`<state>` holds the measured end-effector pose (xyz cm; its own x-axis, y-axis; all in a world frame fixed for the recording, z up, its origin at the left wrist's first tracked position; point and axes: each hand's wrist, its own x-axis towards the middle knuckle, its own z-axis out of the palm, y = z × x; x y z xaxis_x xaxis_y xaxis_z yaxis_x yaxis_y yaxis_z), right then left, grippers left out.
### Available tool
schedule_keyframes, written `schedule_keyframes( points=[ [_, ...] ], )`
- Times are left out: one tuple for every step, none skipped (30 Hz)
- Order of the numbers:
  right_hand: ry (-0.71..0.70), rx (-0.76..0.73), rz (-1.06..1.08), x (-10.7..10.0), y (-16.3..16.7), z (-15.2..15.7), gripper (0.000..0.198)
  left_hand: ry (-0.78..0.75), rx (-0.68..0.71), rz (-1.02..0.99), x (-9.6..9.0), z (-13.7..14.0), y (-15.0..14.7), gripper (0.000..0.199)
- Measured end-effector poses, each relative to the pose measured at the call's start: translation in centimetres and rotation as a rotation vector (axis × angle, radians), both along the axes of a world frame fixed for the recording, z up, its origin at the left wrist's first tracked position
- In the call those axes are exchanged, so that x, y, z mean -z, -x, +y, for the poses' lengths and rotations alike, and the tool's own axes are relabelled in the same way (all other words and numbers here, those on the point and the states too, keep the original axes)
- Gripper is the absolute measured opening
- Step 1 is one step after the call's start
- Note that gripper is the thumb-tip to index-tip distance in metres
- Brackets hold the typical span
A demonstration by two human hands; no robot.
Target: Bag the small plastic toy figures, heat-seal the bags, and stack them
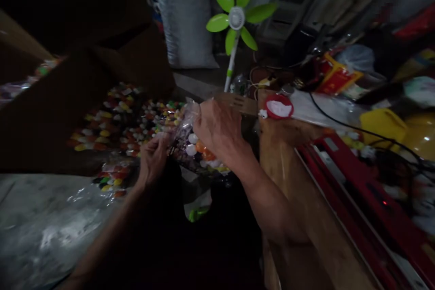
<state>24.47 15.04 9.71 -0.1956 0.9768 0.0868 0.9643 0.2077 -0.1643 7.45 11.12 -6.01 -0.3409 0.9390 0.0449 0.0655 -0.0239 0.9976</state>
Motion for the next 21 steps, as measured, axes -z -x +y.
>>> schedule_keyframes(
  points=[
    [-0.019, 0.064, 0.02, 0.2, -1.6, -0.8, 0.037, -0.042, -0.004, 0.035, -0.1, 0.0, -0.7, 0.068],
    [-0.04, 0.117, 0.042, 0.5, -3.0, -1.5, 0.038, -0.088, 0.009, 0.051, -0.3, 0.1, -1.4, 0.067],
    [-0.063, 0.159, 0.065, 1.0, -4.4, -2.1, 0.04, -0.132, 0.034, 0.058, -0.7, 0.2, -2.1, 0.067],
    [-0.088, 0.193, 0.086, 1.5, -5.7, -2.6, 0.042, -0.174, 0.059, 0.066, -1.1, 0.3, -2.8, 0.066],
    [-0.119, 0.223, 0.107, 2.1, -6.9, -3.1, 0.044, -0.215, 0.08, 0.076, -1.7, 0.4, -3.5, 0.064],
    [-0.153, 0.253, 0.129, 2.6, -7.9, -3.5, 0.045, -0.254, 0.097, 0.098, -2.3, 0.4, -4.1, 0.063],
    [-0.182, 0.27, 0.155, 3.1, -8.9, -3.9, 0.045, -0.288, 0.112, 0.13, -3.0, 0.3, -4.7, 0.061],
    [-0.201, 0.268, 0.187, 3.4, -9.8, -4.4, 0.044, -0.313, 0.134, 0.167, -3.7, 0.2, -5.1, 0.059],
    [-0.212, 0.251, 0.224, 3.6, -10.7, -5.0, 0.042, -0.326, 0.162, 0.198, -4.4, 0.0, -5.5, 0.056],
    [-0.213, 0.217, 0.268, 3.6, -11.4, -5.7, 0.04, -0.322, 0.192, 0.214, -5.1, -0.2, -5.8, 0.052],
    [-0.213, 0.182, 0.319, 3.5, -12.1, -6.6, 0.038, -0.304, 0.22, 0.211, -5.9, -0.3, -6.1, 0.047],
    [-0.218, 0.155, 0.375, 3.3, -12.7, -7.5, 0.037, -0.281, 0.25, 0.184, -6.7, -0.4, -6.4, 0.04],
    [-0.238, 0.15, 0.434, 2.9, -13.2, -8.5, 0.036, -0.258, 0.279, 0.123, -7.6, -0.5, -6.7, 0.032],
    [-0.273, 0.172, 0.494, 2.5, -13.7, -9.4, 0.035, -0.236, 0.306, 0.035, -8.5, -0.4, -7.2, 0.024],
    [-0.331, 0.201, 0.554, 2.1, -14.1, -10.4, 0.036, -0.213, 0.338, -0.074, -9.5, -0.3, -7.7, 0.017],
    [-0.4, 0.227, 0.607, 1.7, -14.4, -11.2, 0.036, -0.185, 0.378, -0.186, -10.4, -0.2, -8.3, 0.014],
    [-0.476, 0.241, 0.649, 1.3, -14.7, -12.0, 0.035, -0.15, 0.423, -0.289, -11.3, -0.1, -9.0, 0.014],
    [-0.55, 0.242, 0.678, 1.0, -15.1, -12.8, 0.035, -0.103, 0.472, -0.372, -12.1, 0.0, -9.7, 0.018],
    [-0.617, 0.227, 0.699, 0.7, -15.4, -13.7, 0.034, -0.048, 0.523, -0.428, -12.7, 0.1, -10.4, 0.022],
    [-0.669, 0.208, 0.722, 0.4, -15.8, -14.5, 0.033, 0.006, 0.585, -0.456, -13.2, 0.2, -11.1, 0.025],
    [-0.696, 0.207, 0.752, 0.1, -16.1, -15.5, 0.031, 0.057, 0.656, -0.466, -13.5, 0.2, -11.8, 0.026]
  ],
)
